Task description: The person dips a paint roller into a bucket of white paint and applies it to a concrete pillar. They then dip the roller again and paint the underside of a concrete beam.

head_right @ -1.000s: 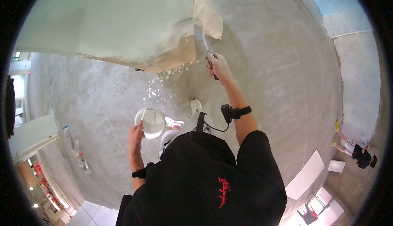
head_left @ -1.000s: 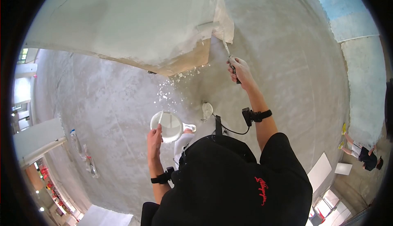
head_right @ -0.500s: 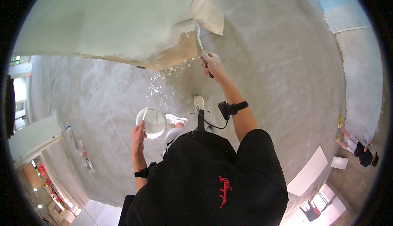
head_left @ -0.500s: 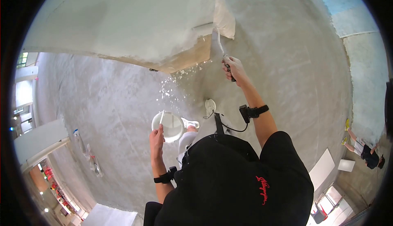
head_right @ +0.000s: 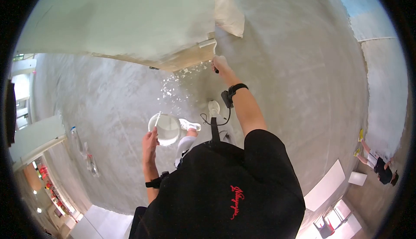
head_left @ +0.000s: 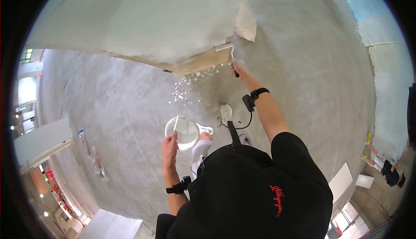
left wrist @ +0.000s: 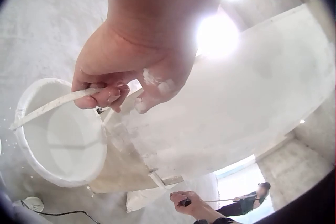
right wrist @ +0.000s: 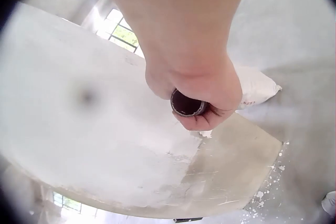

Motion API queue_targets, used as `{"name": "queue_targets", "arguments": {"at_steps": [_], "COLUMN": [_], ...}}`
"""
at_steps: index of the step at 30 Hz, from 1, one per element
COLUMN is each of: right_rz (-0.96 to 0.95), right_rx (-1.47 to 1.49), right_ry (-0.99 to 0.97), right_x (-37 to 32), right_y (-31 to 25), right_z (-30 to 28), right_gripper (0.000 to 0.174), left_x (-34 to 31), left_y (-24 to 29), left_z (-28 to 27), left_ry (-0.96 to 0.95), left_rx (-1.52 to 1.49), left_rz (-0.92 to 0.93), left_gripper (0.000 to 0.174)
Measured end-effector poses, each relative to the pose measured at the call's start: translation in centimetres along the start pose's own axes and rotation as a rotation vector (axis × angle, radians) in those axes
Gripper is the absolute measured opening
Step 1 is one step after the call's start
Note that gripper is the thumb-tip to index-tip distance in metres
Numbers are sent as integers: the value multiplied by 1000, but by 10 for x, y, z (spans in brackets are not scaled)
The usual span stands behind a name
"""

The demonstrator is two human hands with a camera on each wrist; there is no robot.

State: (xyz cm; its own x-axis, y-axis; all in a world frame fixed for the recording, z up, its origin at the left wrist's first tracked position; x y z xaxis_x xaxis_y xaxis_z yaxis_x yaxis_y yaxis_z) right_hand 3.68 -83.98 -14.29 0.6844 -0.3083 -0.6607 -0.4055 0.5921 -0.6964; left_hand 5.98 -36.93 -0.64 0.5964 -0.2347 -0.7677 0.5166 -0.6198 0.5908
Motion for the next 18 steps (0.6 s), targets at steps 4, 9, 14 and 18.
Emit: {"name": "queue_targets", "arguments": {"at_steps": [4, 9, 14, 18], "right_rz": [21, -46, -46, 52], "right_rx": [21, 70, 107, 81], "right_ry": [-34, -80, -113, -60], "right_x": [-13, -84, -94, -32], "right_y": [-2, -40, -50, -11], "right_z": [-8, -7, -7, -19], "right_gripper": [19, 28, 26, 26], "left_x": [4, 11, 6, 3], "left_y": [0, -15, -14, -12], "left_z": [1, -4, -7, -12], "left_ry": [-5, -3, 29, 78], "left_rx": [-6, 0, -53, -102], "left_rz": [9, -7, -2, -18], "left_gripper": [54, 53, 54, 54]}}
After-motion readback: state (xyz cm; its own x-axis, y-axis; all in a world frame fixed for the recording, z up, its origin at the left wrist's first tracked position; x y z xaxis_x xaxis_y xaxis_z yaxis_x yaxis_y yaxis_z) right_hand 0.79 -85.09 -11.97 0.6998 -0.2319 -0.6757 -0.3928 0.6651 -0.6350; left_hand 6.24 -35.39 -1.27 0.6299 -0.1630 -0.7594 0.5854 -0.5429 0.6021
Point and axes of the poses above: each hand's wrist, its own x-axis towards the middle knuckle, its own z-axis out of the palm, y = z × x, the point moved 9 cm from there along x, towards the middle knuckle, and after that the axes turned 12 degrees about -y, right-handed, at the moved point
